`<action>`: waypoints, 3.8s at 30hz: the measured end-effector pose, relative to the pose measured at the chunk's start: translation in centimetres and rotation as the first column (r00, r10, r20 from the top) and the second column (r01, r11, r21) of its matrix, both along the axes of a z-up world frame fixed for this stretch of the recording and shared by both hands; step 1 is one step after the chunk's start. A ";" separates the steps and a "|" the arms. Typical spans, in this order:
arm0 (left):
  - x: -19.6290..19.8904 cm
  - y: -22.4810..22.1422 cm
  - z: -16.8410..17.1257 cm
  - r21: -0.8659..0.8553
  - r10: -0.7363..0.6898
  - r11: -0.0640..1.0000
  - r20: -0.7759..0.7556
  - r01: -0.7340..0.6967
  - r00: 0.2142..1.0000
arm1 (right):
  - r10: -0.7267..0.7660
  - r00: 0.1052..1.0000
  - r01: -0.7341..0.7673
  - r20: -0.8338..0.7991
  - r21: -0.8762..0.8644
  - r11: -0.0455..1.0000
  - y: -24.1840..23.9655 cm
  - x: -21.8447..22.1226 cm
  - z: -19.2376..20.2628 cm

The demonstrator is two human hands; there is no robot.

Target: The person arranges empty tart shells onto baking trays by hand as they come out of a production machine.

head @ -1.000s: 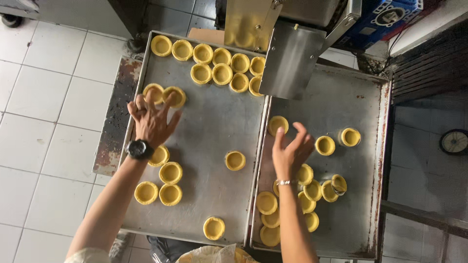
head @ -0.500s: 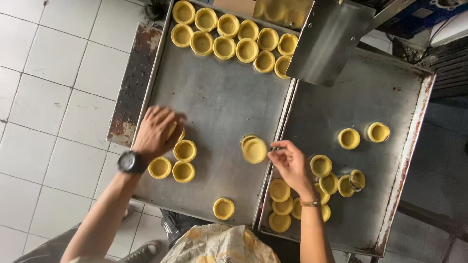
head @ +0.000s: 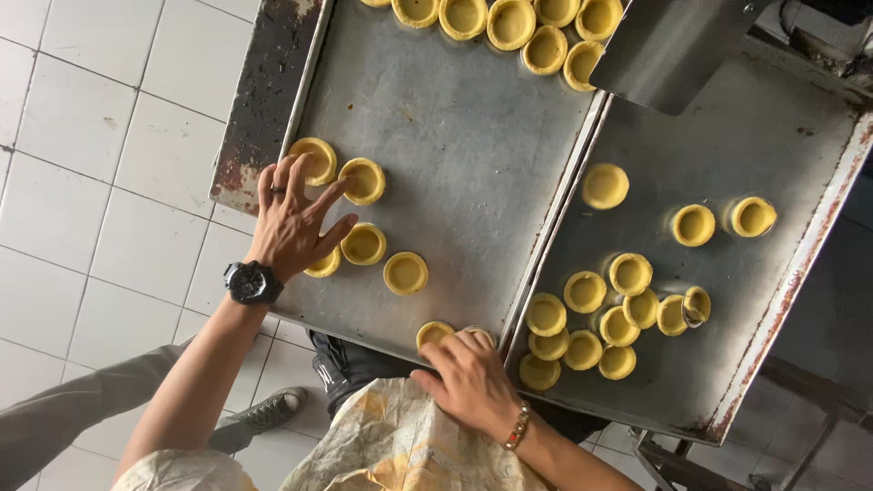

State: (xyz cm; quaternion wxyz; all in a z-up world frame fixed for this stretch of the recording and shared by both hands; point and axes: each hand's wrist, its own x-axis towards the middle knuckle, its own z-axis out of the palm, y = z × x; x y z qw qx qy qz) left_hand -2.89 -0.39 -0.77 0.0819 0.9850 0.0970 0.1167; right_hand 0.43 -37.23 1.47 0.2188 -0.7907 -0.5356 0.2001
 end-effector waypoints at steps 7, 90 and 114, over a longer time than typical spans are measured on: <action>0.7 -1.5 -0.5 -0.074 -0.017 0.997 0.064 0.021 0.998 | -0.248 0.896 0.289 0.368 -0.060 0.956 6.5 1.1 1.6; -4.5 -9.1 0.7 -0.049 -0.333 0.943 -0.059 0.330 0.941 | -0.806 0.521 0.831 0.280 0.050 0.555 -6.1 23.1 -2.9; 11.4 1.0 -4.1 -0.077 0.214 0.974 0.025 -0.212 0.976 | -0.503 0.715 0.402 0.485 0.304 0.864 20.7 19.4 -2.7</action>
